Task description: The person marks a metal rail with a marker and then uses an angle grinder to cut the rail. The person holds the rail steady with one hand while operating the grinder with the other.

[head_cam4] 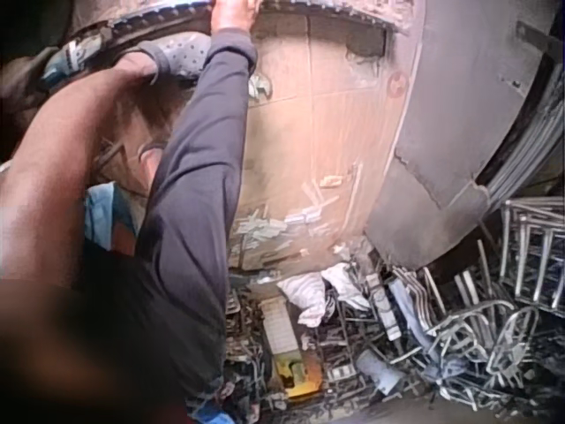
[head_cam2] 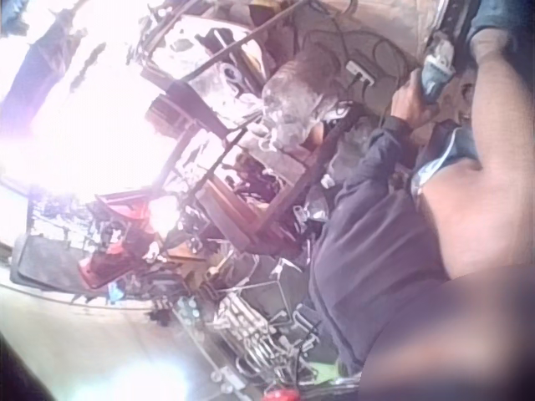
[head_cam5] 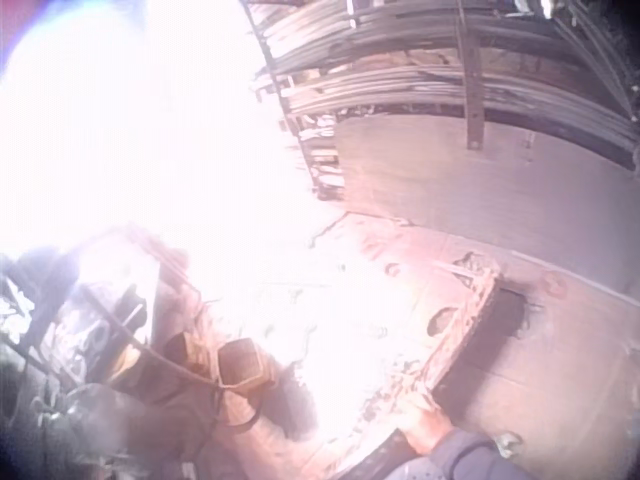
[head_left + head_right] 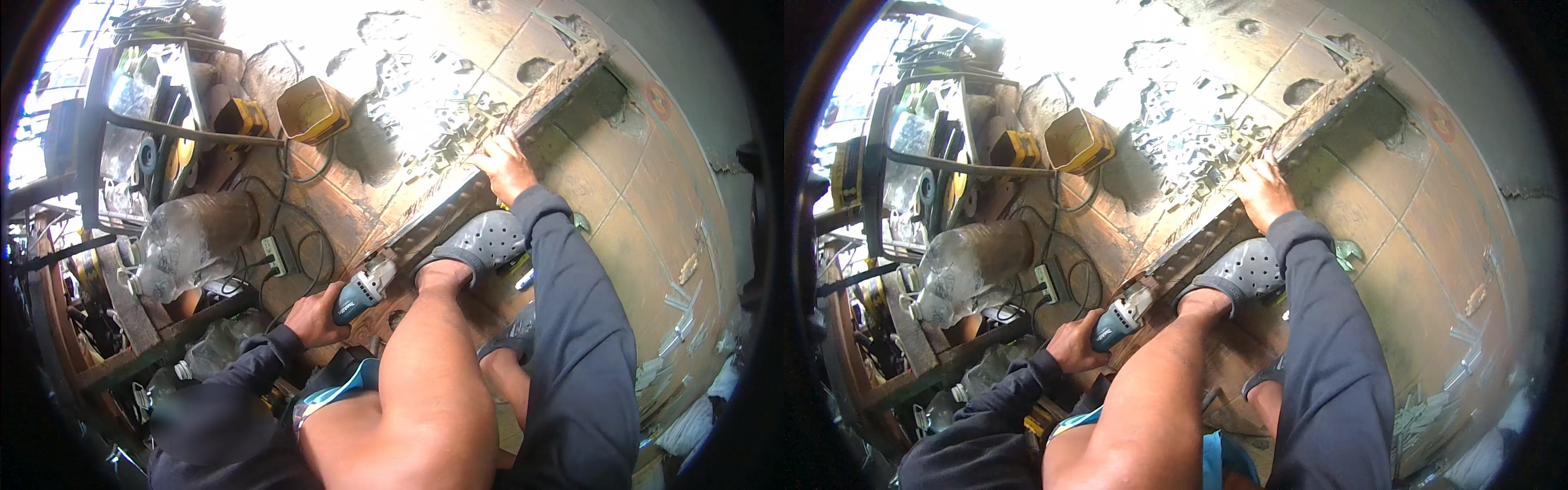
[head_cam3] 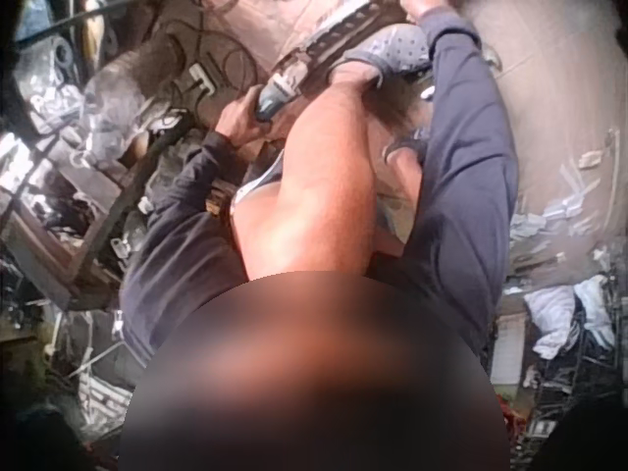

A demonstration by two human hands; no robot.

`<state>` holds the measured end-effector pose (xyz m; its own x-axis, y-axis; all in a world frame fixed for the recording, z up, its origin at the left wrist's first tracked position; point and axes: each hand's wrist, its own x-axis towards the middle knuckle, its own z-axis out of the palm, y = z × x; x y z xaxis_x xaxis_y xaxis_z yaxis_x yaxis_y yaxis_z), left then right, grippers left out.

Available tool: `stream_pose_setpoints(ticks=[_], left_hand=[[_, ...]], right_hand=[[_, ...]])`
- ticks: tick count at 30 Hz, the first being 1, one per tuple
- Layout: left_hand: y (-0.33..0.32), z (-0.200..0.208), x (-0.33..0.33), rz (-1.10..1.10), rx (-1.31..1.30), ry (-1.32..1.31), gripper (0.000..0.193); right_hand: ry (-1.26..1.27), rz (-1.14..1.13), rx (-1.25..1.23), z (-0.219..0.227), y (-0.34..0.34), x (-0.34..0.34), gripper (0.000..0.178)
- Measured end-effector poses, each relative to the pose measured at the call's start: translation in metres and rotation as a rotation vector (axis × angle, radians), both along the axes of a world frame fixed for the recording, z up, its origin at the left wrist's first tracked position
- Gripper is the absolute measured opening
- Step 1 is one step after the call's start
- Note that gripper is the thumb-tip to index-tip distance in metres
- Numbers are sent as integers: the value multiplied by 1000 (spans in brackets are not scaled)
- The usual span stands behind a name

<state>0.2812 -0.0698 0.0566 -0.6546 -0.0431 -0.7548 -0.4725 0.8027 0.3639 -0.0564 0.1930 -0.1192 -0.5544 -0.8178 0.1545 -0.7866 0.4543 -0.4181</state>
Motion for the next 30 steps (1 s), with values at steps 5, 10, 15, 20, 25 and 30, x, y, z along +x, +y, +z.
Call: stream_pose_setpoints(ticks=[5,10,15,20,25,30], left_hand=[[-1,-1,-1,16,14,10,83],[-3,-2,-2,0,34,36,83],[-5,-2,-6,4,31,26,83],[-7,-3,-8,7,47,66,82],[-8,-2,-7,1,47,29,82],[-13,-6,-9,-55,49,96,81]], right_hand=[[37,7,60,3,0,-1,25],[24,23,17,6,0,-2,25],[1,30,-22,4,2,-1,31],[29,30,24,-3,1,-2,23],[39,9,70,-6,-2,-1,21],[28,-12,115,-9,-5,1,23]])
